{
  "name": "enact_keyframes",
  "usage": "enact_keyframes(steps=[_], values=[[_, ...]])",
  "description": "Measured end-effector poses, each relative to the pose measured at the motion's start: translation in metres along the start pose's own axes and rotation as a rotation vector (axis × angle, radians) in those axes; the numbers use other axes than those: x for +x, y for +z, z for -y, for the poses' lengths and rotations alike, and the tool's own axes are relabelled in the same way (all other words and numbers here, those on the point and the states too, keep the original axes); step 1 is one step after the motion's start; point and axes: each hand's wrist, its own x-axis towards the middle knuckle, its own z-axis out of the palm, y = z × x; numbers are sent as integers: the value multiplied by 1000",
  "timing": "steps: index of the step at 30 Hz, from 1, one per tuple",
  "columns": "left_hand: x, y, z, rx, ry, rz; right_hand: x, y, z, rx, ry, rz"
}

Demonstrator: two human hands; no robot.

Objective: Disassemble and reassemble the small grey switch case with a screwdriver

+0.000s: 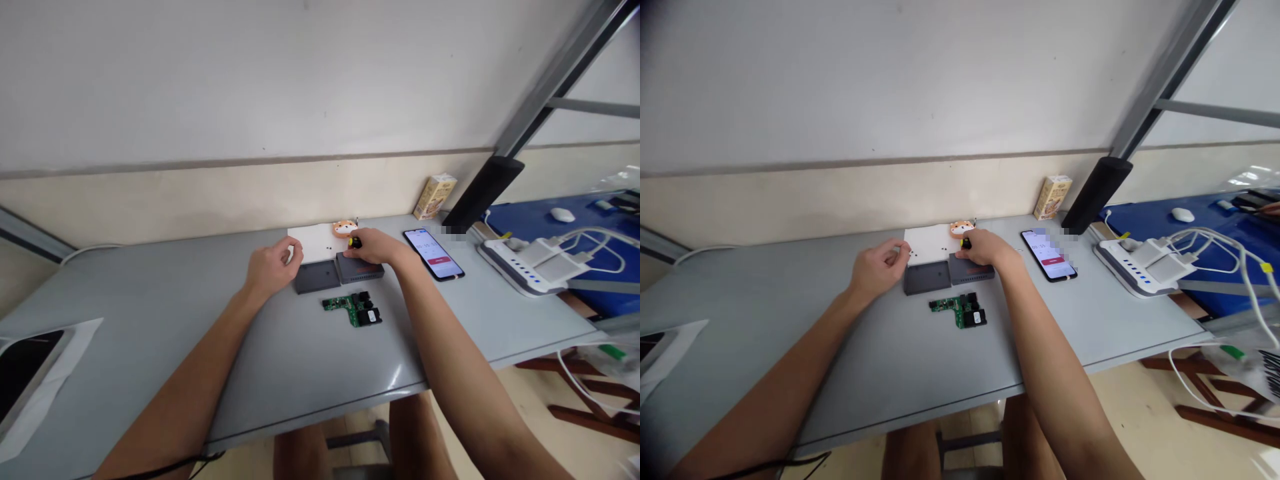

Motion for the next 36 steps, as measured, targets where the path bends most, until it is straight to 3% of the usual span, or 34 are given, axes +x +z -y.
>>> enact_keyframes(steps=[5, 9, 23, 29, 36], values=[[1, -3, -1, -5, -1, -18, 1, 0, -1, -43, 4, 1], [2, -4, -1, -14, 5, -31, -2, 0, 0, 51, 22, 40], [1, -4, -2, 21, 24, -29, -3, -1, 3, -5, 14, -1], [-2, -6, -2, 116, 215, 169, -5, 0, 3, 39, 16, 18], [0, -5, -1, 112, 200, 277, -5, -1, 4, 81, 49, 24]])
